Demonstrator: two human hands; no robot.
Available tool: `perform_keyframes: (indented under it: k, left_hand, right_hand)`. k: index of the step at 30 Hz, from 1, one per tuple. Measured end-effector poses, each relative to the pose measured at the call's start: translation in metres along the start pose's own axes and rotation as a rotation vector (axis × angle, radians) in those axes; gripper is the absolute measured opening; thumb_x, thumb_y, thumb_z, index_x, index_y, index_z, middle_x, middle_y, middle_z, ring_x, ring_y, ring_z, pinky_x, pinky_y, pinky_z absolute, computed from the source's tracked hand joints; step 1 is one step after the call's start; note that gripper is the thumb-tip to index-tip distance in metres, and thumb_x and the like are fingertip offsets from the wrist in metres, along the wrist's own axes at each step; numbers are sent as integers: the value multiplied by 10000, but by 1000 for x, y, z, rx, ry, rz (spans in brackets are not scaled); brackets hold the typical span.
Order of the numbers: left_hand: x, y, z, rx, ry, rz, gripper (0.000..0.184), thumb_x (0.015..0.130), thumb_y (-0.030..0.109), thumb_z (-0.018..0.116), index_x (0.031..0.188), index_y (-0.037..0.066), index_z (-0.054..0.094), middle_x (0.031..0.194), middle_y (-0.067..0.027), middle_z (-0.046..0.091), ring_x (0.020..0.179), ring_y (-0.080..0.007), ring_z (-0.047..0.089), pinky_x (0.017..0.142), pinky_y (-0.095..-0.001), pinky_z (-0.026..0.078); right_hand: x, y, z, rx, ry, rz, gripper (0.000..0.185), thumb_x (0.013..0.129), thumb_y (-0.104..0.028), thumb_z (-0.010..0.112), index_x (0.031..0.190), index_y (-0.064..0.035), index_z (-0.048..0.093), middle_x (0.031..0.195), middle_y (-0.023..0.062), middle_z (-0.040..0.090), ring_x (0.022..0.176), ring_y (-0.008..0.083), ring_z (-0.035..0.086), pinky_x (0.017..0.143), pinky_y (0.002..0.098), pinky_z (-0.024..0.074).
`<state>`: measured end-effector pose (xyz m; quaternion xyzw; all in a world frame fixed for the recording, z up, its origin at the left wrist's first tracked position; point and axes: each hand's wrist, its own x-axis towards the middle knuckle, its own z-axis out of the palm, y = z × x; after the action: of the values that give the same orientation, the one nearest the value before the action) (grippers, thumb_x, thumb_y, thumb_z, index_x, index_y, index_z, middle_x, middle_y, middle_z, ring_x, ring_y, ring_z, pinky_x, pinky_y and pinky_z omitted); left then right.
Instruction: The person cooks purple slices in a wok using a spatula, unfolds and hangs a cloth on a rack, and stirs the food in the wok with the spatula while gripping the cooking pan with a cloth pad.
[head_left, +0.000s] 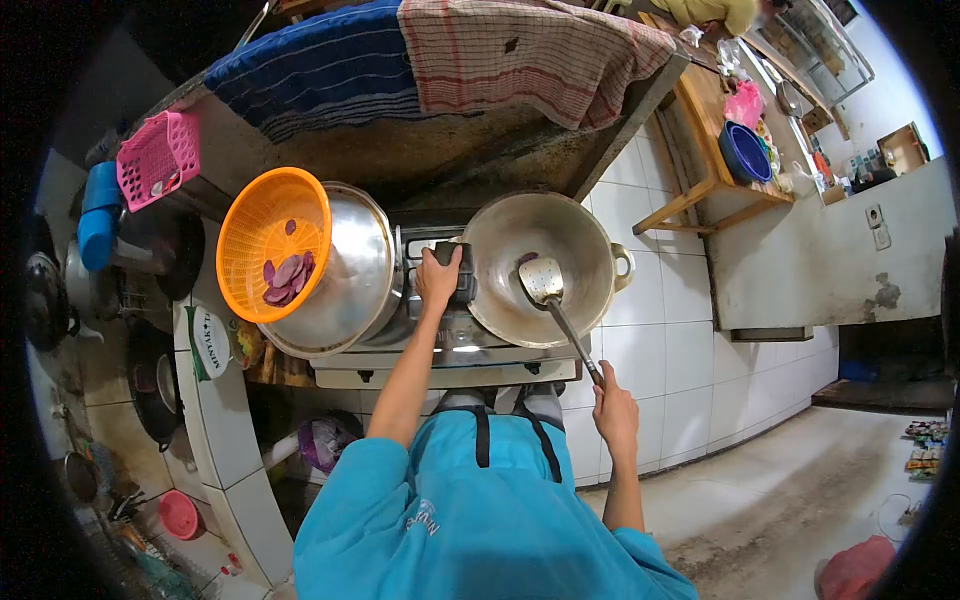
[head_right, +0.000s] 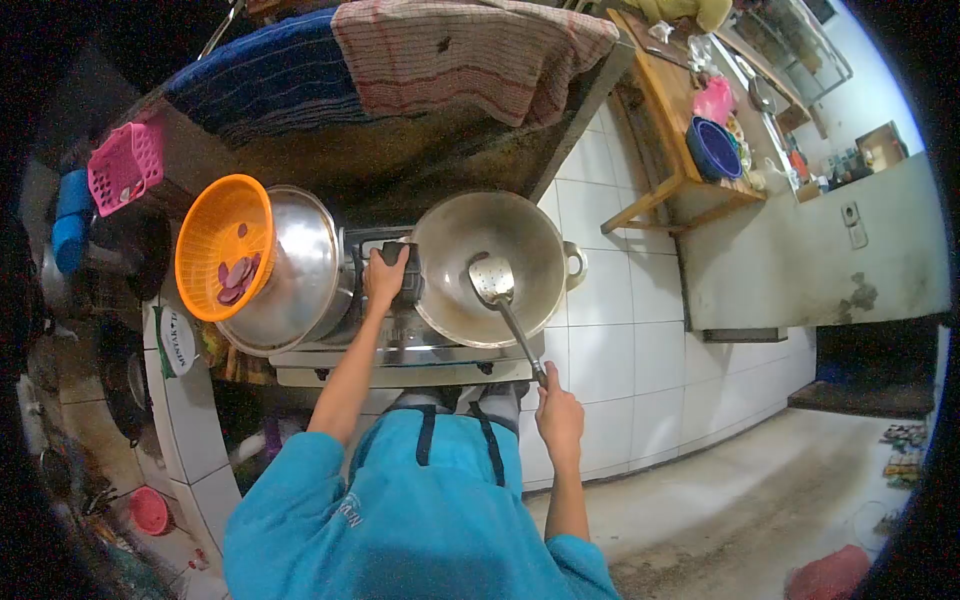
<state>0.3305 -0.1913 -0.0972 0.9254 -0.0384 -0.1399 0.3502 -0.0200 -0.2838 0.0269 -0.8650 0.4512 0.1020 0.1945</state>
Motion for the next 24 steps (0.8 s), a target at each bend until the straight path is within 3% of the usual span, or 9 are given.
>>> perform_keyframes:
  k: [6,10,14,24]
  left_hand:
    - [3,-6,14,-25,154,126,554,752,516,690,956,10,592,912,-278,640,893,-477,594,769,-525,466]
    - [9,-11,18,-39,214,214,597,739,519,700,1081,36,615,939,-250,650,897,-465,598,789,-507,472]
    - [11,-15,20,32,196,169,649,715,525,723,1138,45,615,1019,-244,647,992,-428,591,857,-480,461]
    - [18,-20,20,-19,137,162,666,687,510,759,1151,51,627,1066,-259,629,1024,-436,576,898,-477,448]
  right_hand:
    - [9,11,21,72,-9,-56,440,905,-133,522,1331,-205,437,721,216,626,686,425,615,611,533,462]
    - [10,12,27,111,-2,-62,405,908,-136,516,1303,-210,466,730,221,618,685,429,609,607,532,459]
    - [10,12,23,126,-10,-56,360,916,-133,496,1270,-194,501,737,231,612,696,426,607,607,528,458]
    - [16,10,20,87,-60,-72,409,879,-96,517,1278,-185,519,788,238,614,726,423,615,641,512,472]
